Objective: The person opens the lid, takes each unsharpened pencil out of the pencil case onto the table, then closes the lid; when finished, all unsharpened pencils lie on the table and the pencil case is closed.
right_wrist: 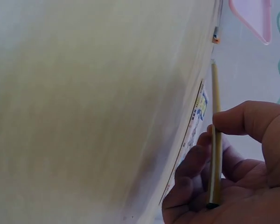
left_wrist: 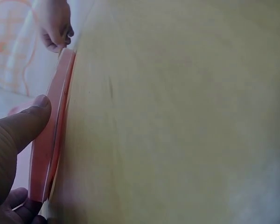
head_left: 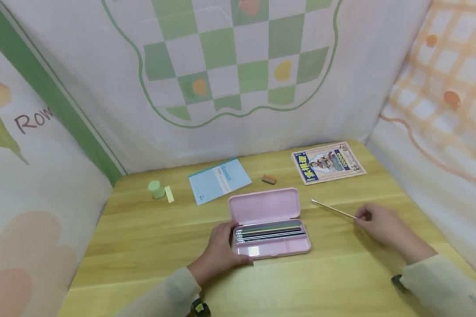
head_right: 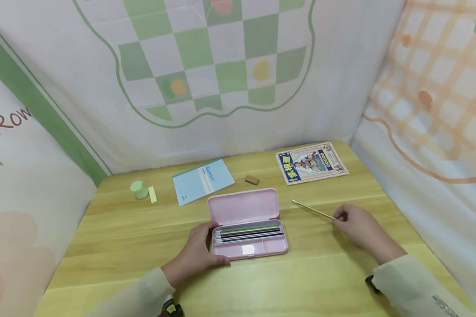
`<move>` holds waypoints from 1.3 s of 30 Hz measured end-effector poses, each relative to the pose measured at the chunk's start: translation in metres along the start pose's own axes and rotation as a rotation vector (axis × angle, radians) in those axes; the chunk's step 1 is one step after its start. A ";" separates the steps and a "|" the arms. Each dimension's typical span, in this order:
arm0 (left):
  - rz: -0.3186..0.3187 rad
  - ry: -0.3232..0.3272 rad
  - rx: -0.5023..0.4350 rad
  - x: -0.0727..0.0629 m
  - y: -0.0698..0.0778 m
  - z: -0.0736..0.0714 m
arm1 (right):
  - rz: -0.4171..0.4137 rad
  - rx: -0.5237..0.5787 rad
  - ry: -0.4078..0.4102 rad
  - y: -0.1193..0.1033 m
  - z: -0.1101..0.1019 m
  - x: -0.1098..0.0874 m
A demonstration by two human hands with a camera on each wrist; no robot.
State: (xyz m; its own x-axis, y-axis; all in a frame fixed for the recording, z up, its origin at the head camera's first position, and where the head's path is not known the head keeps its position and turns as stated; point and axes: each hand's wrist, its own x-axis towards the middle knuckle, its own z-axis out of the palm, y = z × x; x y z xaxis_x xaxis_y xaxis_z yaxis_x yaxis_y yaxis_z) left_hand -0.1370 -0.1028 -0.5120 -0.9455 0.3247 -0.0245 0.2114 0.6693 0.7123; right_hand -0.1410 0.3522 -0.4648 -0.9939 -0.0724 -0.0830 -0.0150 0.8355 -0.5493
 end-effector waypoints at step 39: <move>0.013 -0.002 0.001 0.000 -0.003 0.000 | -0.365 0.138 -0.193 -0.132 0.087 0.016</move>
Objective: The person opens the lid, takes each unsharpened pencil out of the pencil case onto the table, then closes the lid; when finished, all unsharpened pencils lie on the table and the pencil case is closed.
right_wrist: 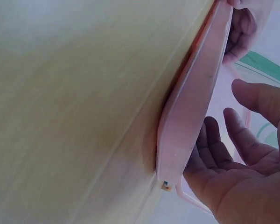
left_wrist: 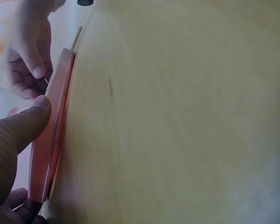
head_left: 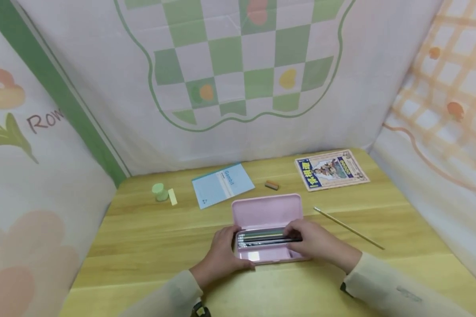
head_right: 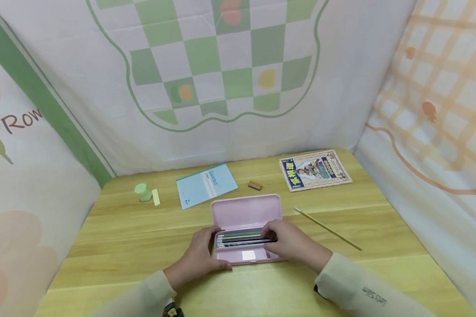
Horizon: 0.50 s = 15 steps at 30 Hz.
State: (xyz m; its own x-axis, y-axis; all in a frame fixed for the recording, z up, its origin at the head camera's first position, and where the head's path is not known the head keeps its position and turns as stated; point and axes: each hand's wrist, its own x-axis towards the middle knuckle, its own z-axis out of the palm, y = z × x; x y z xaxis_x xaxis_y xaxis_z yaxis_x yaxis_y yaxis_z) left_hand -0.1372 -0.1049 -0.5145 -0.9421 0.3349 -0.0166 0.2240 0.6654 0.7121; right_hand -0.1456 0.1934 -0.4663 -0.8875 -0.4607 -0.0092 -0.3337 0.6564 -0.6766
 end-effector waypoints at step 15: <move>0.007 -0.001 0.008 -0.001 0.002 0.000 | 0.019 -0.066 -0.057 -0.004 0.004 0.007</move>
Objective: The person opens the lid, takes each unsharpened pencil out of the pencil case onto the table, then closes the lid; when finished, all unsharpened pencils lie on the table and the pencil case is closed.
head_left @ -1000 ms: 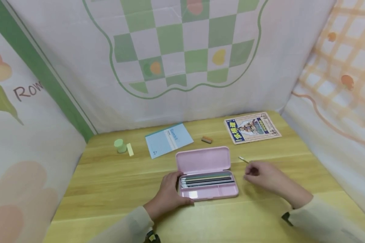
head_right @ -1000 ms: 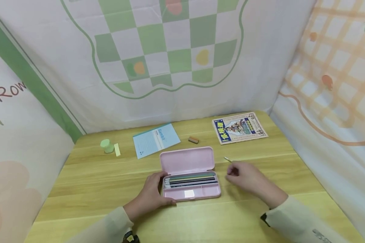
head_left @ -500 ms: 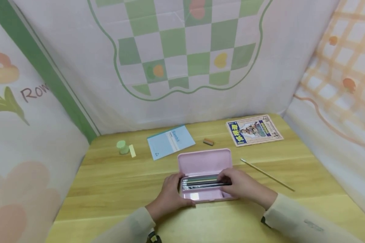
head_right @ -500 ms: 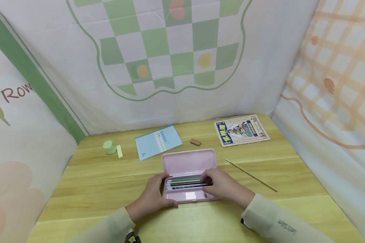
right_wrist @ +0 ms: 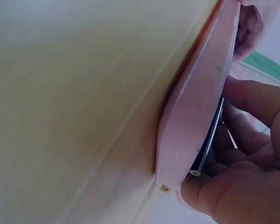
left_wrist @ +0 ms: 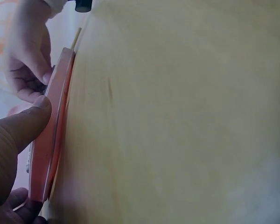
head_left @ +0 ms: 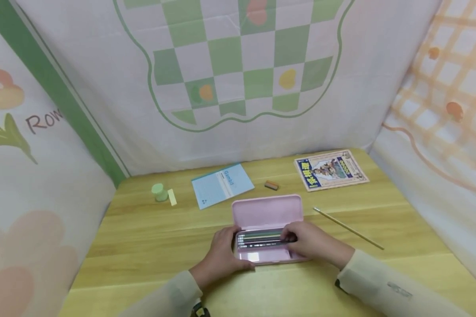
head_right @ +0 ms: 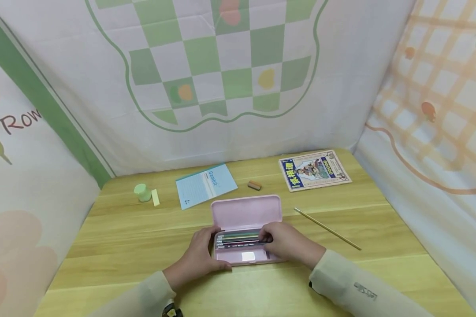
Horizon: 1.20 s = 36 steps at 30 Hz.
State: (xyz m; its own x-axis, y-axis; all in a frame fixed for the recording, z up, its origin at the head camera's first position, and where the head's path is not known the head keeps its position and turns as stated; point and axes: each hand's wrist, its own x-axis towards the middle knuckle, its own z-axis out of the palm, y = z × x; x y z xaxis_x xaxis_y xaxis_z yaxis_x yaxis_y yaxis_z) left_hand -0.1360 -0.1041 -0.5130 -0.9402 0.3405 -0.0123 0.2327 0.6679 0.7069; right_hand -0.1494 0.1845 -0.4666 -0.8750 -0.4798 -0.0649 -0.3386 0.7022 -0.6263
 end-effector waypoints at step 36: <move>0.007 -0.005 -0.004 -0.001 0.004 -0.002 | 0.197 0.088 0.408 0.073 -0.089 -0.064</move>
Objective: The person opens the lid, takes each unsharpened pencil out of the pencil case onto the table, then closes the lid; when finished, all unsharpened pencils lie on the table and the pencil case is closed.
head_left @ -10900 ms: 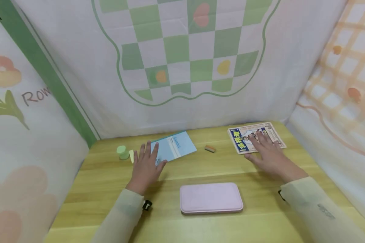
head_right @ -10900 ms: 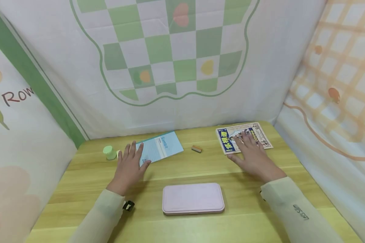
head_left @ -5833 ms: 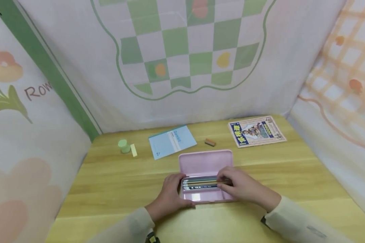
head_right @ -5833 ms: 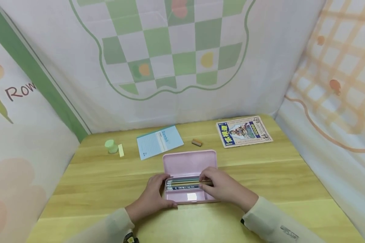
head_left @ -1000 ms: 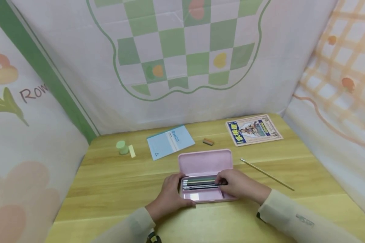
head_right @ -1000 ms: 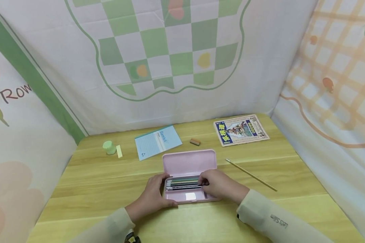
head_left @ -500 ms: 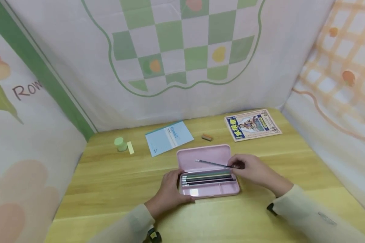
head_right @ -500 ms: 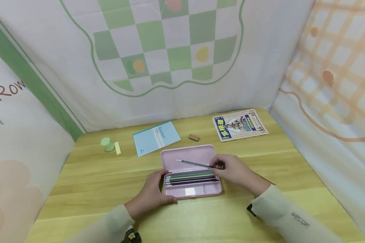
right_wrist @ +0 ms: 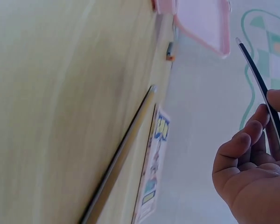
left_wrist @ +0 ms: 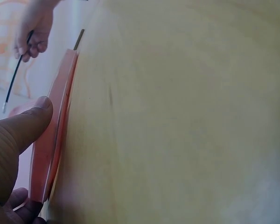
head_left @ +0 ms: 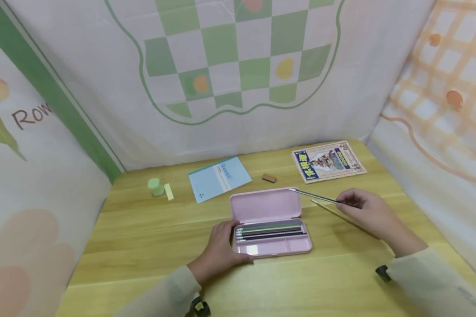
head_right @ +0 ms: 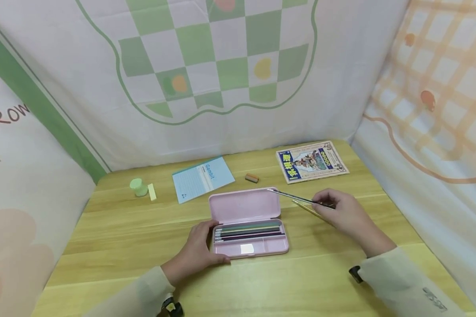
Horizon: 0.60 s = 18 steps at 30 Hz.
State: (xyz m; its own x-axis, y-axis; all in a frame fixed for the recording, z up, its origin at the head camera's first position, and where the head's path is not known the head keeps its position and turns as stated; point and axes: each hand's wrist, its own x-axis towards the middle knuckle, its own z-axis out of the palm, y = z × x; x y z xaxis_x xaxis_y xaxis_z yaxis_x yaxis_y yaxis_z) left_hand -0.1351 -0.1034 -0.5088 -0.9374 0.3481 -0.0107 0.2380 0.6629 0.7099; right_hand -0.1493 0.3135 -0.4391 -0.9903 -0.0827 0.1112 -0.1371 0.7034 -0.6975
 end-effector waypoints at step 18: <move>0.000 0.006 0.005 0.001 -0.003 0.002 | 0.155 -0.091 -0.111 0.069 -0.019 0.002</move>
State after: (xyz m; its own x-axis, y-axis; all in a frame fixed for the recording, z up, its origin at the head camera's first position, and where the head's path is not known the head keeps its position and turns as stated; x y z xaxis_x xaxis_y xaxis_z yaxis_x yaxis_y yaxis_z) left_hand -0.1360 -0.1036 -0.5126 -0.9388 0.3443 -0.0060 0.2396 0.6659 0.7065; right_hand -0.1602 0.3753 -0.4733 -0.9963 -0.0424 -0.0749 0.0146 0.7739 -0.6331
